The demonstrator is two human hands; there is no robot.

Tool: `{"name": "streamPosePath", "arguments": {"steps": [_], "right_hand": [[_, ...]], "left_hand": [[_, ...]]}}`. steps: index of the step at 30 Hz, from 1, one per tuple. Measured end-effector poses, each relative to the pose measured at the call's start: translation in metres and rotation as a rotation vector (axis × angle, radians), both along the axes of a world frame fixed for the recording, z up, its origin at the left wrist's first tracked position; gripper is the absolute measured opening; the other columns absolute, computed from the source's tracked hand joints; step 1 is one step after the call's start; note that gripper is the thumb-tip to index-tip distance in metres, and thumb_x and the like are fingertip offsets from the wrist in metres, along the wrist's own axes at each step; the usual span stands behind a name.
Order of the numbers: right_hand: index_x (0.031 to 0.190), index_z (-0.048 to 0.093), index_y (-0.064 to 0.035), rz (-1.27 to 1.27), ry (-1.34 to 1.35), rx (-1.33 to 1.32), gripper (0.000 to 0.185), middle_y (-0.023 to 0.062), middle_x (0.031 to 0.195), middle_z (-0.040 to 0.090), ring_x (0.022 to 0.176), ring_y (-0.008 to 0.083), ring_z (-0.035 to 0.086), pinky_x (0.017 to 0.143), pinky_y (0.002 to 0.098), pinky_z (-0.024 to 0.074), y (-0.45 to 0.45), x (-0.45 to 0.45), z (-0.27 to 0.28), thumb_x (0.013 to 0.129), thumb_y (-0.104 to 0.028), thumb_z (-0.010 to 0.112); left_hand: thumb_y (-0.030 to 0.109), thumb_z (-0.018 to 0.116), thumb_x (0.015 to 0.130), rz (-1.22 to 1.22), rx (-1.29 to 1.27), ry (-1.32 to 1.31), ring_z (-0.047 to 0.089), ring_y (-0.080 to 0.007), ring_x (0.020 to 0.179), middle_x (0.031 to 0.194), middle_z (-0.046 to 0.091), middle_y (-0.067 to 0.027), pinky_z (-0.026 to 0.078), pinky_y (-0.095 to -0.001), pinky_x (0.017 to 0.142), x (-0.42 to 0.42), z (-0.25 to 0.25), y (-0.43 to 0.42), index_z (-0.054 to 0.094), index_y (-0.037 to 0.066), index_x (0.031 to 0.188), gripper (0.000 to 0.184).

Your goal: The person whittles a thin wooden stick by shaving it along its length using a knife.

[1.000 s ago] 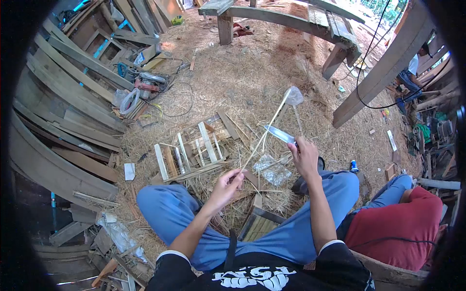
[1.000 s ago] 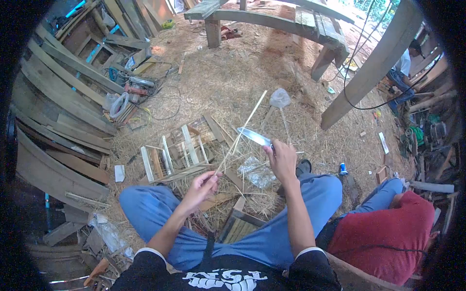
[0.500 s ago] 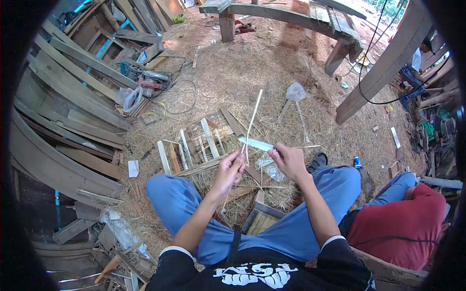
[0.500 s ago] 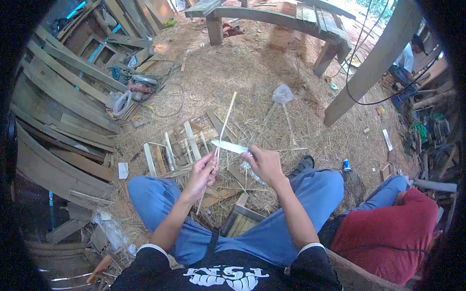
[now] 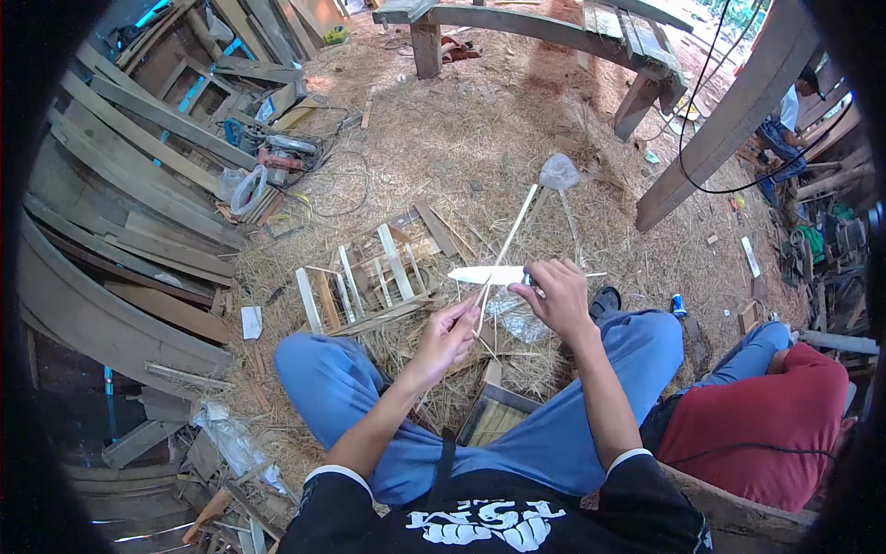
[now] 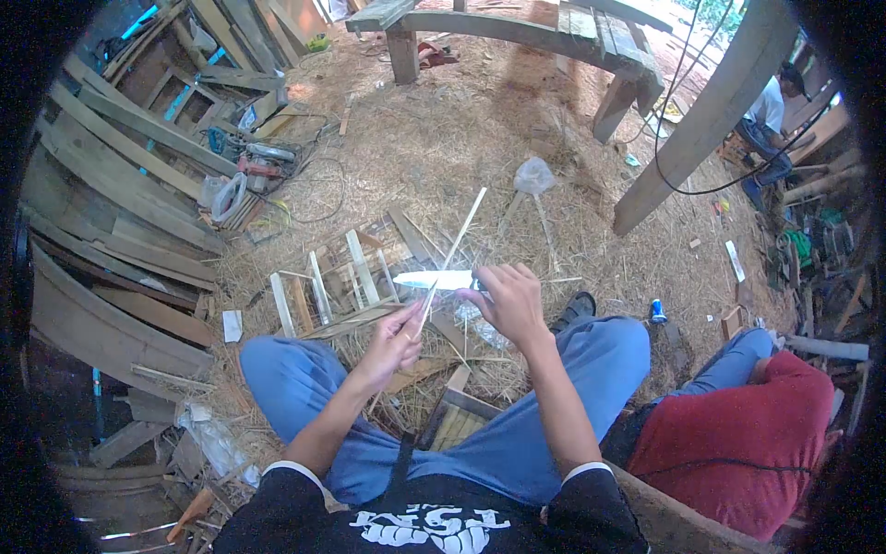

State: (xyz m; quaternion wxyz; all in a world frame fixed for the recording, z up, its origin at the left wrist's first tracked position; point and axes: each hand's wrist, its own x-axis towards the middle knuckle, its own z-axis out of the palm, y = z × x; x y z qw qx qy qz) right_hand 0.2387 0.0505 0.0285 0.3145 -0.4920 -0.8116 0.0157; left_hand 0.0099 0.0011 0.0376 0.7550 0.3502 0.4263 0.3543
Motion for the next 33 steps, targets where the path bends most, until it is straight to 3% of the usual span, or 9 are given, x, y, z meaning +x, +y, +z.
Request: {"name": "streamPosePath", "arguments": {"steps": [4, 12, 15, 19, 22, 27, 33], "right_hand": [[0.086, 0.063, -0.0100, -0.085, 0.027, 0.095, 0.033, 0.0060, 0.075, 0.065, 0.070, 0.0220, 0.061, 0.065, 0.0350, 0.0412, 0.008, 0.016, -0.006, 0.084, -0.043, 0.069], [0.091, 0.065, -0.0060, -0.164, -0.019, -0.097, 0.033, 0.0109, 0.074, 0.062, 0.068, 0.0293, 0.058, 0.067, 0.0392, 0.0404, 0.019, 0.026, -0.015, 0.088, -0.039, 0.066], [0.085, 0.062, -0.0085, -0.175, 0.040, 0.025, 0.032, 0.0083, 0.069, 0.060, 0.068, 0.0259, 0.060, 0.066, 0.0383, 0.0399, 0.025, 0.018, -0.027, 0.088, -0.040, 0.066], [0.084, 0.061, -0.0088, -0.192, -0.036, -0.093, 0.033, 0.0107, 0.069, 0.062, 0.066, 0.0293, 0.061, 0.062, 0.0404, 0.0423, 0.023, 0.006, -0.023, 0.089, -0.041, 0.065], [0.084, 0.060, -0.0077, -0.184, 0.094, -0.288, 0.035, 0.0128, 0.067, 0.063, 0.063, 0.0321, 0.063, 0.057, 0.0427, 0.0450, 0.007, -0.009, -0.017, 0.091, -0.042, 0.063], [0.085, 0.061, -0.0078, -0.130, 0.098, -0.299, 0.036, 0.0146, 0.061, 0.061, 0.059, 0.0345, 0.063, 0.054, 0.0440, 0.0462, 0.003, -0.019, -0.009, 0.092, -0.044, 0.061], [0.083, 0.062, -0.0070, -0.102, 0.184, -0.467, 0.038, 0.0146, 0.060, 0.059, 0.057, 0.0344, 0.062, 0.054, 0.0424, 0.0464, 0.000, -0.020, -0.016, 0.092, -0.044, 0.062]], "left_hand": [[0.027, 0.049, 0.104, -0.043, -0.015, -0.012, 0.024, 0.0003, 0.048, 0.064, 0.027, 0.0115, 0.020, -0.0187, 0.041, -0.005, 0.000, -0.001, 0.044, 0.006, 0.144, 0.045], [0.028, 0.047, 0.105, -0.049, -0.043, -0.011, 0.022, 0.0006, 0.047, 0.062, 0.023, 0.0117, 0.019, -0.0190, 0.041, -0.020, 0.000, -0.001, 0.044, 0.006, 0.143, 0.045], [0.028, 0.047, 0.105, -0.031, -0.029, 0.012, 0.023, 0.0006, 0.046, 0.062, 0.024, 0.0120, 0.019, -0.0191, 0.040, -0.019, 0.002, -0.001, 0.045, 0.006, 0.143, 0.044], [0.028, 0.046, 0.105, -0.004, -0.042, -0.014, 0.023, -0.0001, 0.047, 0.062, 0.027, 0.0116, 0.020, -0.0194, 0.040, -0.026, 0.001, -0.004, 0.045, 0.005, 0.142, 0.044], [0.028, 0.046, 0.105, -0.035, -0.090, -0.007, 0.025, -0.0007, 0.049, 0.064, 0.030, 0.0099, 0.022, -0.0190, 0.041, -0.036, 0.001, -0.001, 0.042, 0.006, 0.144, 0.045], [0.026, 0.046, 0.105, 0.098, -0.048, -0.015, 0.028, -0.0018, 0.049, 0.068, 0.037, 0.0048, 0.022, -0.0179, 0.040, -0.023, 0.002, 0.004, 0.032, 0.009, 0.149, 0.049], [0.025, 0.045, 0.105, 0.044, -0.015, -0.073, 0.028, -0.0017, 0.047, 0.073, 0.043, 0.0035, 0.022, -0.0178, 0.039, -0.028, -0.011, 0.005, 0.040, 0.008, 0.143, 0.042]]}}
